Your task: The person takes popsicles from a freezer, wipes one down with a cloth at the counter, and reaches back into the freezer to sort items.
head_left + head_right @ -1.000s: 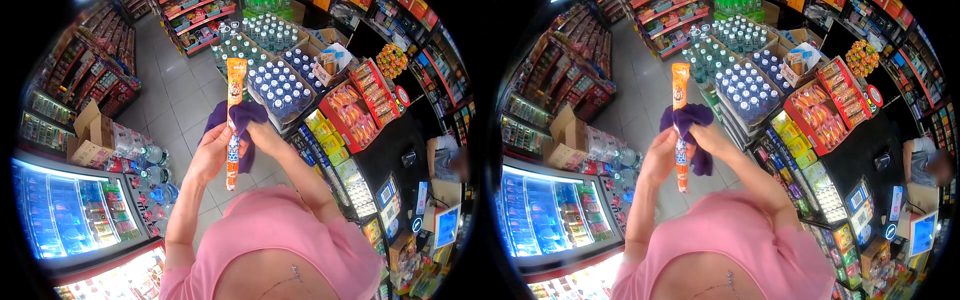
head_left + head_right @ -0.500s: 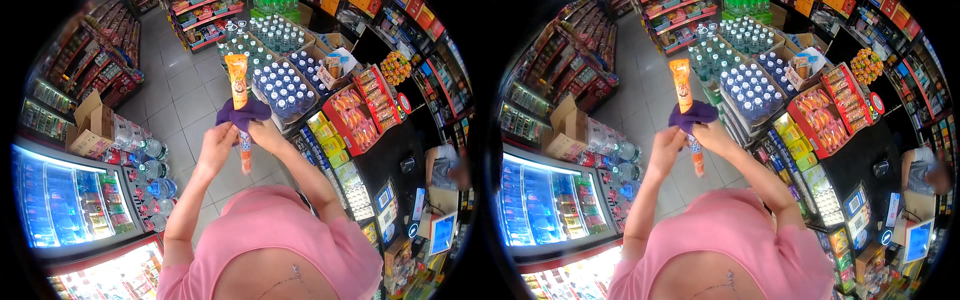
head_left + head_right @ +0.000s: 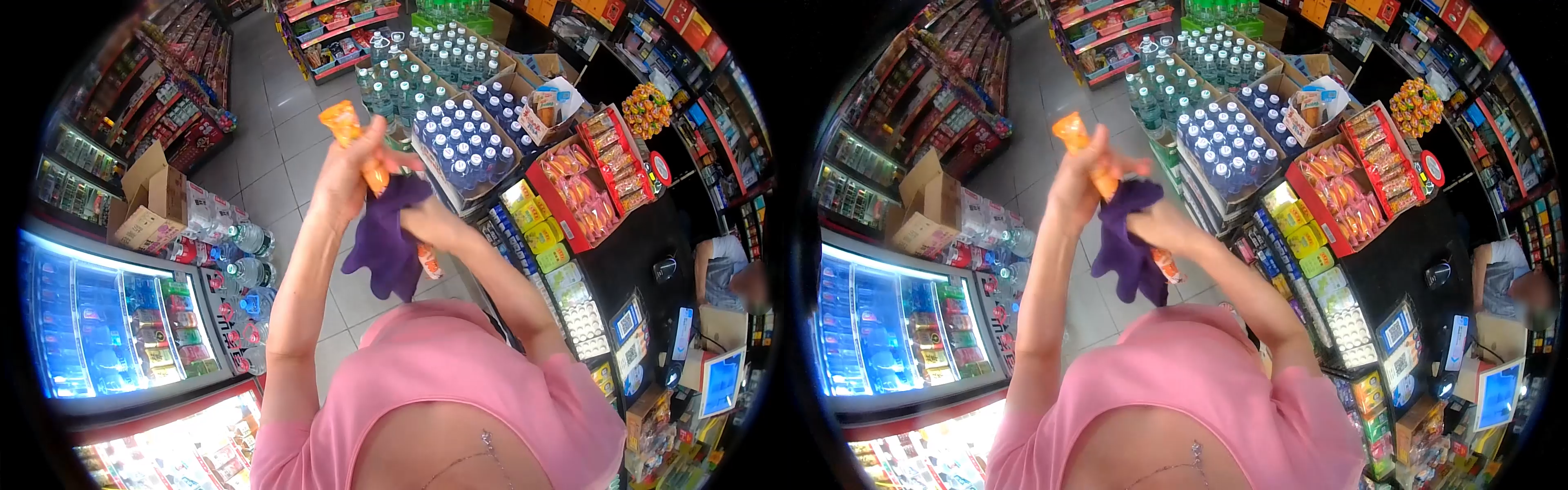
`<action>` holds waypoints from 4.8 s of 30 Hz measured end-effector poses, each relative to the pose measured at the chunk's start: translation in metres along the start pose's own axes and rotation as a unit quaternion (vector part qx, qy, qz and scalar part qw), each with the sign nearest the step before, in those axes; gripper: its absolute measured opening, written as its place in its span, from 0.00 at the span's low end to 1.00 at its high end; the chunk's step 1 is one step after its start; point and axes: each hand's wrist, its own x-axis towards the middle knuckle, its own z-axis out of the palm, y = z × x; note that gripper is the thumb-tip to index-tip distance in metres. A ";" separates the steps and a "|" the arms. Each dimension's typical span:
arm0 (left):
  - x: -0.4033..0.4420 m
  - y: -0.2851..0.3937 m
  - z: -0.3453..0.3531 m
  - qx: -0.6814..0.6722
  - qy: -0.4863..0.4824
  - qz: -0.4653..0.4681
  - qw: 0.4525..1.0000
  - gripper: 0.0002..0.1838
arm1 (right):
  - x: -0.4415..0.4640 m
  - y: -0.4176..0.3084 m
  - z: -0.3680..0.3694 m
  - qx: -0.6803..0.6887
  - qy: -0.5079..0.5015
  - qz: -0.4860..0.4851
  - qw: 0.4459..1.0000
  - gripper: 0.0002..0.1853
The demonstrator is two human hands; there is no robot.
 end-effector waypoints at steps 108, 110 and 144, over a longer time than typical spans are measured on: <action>-0.008 0.023 -0.016 -0.256 0.002 0.055 0.965 0.18 | -0.041 -0.045 -0.020 -0.321 0.034 -0.175 0.930 0.19; -0.008 0.021 -0.017 -0.247 0.001 0.052 0.968 0.17 | -0.025 -0.034 -0.001 -0.583 0.092 -0.028 0.807 0.14; -0.018 -0.015 0.023 -0.077 0.060 0.047 0.994 0.08 | -0.038 -0.018 0.021 0.020 0.096 -0.013 0.995 0.12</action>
